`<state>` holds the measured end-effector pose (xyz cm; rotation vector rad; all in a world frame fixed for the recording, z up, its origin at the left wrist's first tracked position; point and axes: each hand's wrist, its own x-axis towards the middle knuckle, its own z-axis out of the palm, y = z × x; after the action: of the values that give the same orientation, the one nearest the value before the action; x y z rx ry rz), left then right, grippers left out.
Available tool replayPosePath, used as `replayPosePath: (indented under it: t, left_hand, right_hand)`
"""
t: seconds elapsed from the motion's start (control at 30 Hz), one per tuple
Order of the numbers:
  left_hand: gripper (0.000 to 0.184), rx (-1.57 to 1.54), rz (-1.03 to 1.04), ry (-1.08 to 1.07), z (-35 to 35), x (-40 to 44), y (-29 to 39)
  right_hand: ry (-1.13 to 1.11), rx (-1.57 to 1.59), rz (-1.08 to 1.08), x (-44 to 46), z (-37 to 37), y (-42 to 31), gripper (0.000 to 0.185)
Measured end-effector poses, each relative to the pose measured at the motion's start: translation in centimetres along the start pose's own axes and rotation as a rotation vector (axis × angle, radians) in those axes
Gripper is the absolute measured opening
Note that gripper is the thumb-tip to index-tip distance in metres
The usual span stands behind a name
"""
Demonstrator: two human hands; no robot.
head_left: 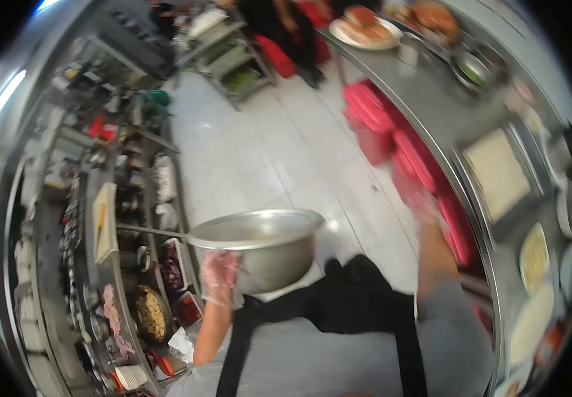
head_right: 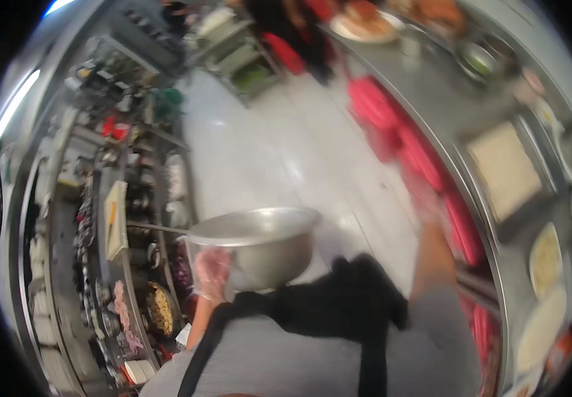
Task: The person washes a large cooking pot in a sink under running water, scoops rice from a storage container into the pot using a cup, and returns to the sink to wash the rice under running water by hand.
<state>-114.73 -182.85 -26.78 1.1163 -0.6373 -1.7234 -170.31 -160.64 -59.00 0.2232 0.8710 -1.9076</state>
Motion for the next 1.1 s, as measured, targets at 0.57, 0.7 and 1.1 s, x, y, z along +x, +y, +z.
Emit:
replayPosePath:
  t: [0.57, 0.7, 1.1]
  left_hand:
    - [0.011, 0.053, -0.174, -0.133, 12.2, 20.7, 0.7]
    - [0.009, 0.012, -0.215, -0.157, 13.1, 24.2, 1.1]
    - [0.017, 0.121, -0.285, -0.301, 13.0, 30.4, 3.6]
  right_hand:
    - [0.434, 0.598, -0.377, 17.5, -14.3, 2.0, 0.072]
    - [-0.935, 0.626, 0.265, 19.7, -27.3, 5.6, 0.072]
    - [0.379, 0.506, -0.692, 12.4, -10.9, 11.8, 0.044]
